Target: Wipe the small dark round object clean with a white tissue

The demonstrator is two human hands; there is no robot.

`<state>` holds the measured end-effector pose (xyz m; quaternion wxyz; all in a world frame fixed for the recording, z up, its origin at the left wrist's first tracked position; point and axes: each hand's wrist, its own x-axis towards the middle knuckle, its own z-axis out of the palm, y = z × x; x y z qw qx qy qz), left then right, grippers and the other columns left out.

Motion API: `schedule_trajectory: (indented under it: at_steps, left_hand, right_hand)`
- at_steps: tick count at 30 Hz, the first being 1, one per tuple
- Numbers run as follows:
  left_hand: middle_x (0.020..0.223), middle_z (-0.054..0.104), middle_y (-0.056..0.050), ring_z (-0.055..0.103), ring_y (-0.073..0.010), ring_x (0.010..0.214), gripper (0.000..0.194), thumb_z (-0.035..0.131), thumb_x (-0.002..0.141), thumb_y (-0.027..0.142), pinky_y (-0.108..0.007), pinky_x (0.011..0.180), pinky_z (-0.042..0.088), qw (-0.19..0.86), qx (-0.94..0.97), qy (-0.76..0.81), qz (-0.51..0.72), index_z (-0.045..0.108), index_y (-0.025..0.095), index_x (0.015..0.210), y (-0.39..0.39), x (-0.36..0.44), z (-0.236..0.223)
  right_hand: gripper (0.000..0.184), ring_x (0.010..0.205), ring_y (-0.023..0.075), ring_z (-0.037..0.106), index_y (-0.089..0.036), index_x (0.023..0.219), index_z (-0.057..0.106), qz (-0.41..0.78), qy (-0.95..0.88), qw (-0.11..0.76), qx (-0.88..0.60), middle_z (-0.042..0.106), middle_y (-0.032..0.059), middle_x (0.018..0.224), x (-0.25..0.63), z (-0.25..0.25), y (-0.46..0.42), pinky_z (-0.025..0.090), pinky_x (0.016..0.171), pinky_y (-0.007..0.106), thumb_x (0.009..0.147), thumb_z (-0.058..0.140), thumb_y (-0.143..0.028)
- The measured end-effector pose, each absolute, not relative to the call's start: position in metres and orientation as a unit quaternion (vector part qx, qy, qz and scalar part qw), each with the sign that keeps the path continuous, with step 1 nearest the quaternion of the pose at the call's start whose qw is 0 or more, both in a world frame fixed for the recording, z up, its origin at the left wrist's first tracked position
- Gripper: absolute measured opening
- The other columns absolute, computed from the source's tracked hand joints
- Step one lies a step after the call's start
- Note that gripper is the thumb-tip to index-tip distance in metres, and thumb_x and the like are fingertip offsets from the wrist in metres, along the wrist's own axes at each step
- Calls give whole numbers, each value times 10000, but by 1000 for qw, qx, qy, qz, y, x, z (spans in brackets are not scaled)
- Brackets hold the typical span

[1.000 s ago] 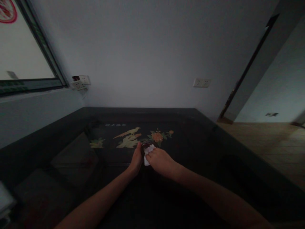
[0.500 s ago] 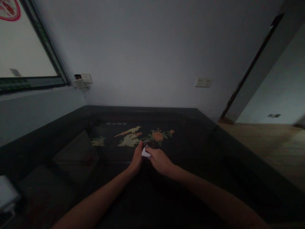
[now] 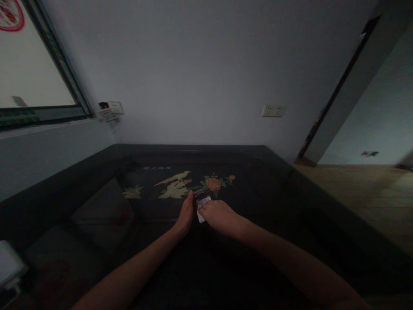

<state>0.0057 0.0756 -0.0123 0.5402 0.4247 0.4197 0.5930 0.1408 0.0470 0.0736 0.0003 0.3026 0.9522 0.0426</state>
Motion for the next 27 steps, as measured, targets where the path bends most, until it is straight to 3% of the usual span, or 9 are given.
schedule_trajectory:
  at_steps: [5, 9, 15, 21, 27]
  left_hand:
    - [771, 702, -79, 633, -218, 733, 545, 476, 764, 629, -309, 690, 473, 531, 443, 448, 566, 667, 125, 840, 73, 7, -11]
    - [759, 702, -79, 634, -227, 743, 521, 483, 766, 610, -315, 696, 475, 508, 441, 468, 573, 672, 127, 813, 74, 7, -10]
    - [804, 712, -83, 638, -223, 782, 493, 508, 766, 576, -316, 750, 475, 515, 416, 436, 609, 687, 126, 856, 73, 6, -8]
    - [757, 700, -63, 631, -201, 741, 500, 511, 762, 589, -286, 717, 465, 530, 399, 430, 612, 682, 130, 857, 73, 6, -8]
    - [795, 707, -87, 640, -227, 765, 530, 496, 756, 606, -320, 738, 471, 526, 407, 433, 608, 676, 120, 868, 76, 6, -13]
  right_hand:
    - [211, 851, 247, 643, -62, 886, 681, 120, 942, 26, 311, 698, 165, 908, 138, 64, 42, 501, 743, 338, 820, 482, -46]
    - [230, 842, 239, 641, -64, 931, 655, 112, 945, 0, 309, 689, 163, 953, 139, 58, 39, 496, 747, 343, 835, 446, -69]
    - [354, 954, 194, 634, -145, 1095, 579, -98, 907, -131, 388, 678, 98, 1062, 138, 63, 39, 456, 805, 278, 838, 356, -45]
    - [346, 891, 163, 642, -150, 1007, 605, -236, 856, -229, 399, 692, 82, 981, 137, 61, 43, 432, 759, 216, 792, 365, -22]
    - [308, 916, 205, 636, -123, 1037, 606, -68, 924, -123, 356, 681, 109, 1034, 140, 61, 43, 462, 772, 281, 845, 377, -49]
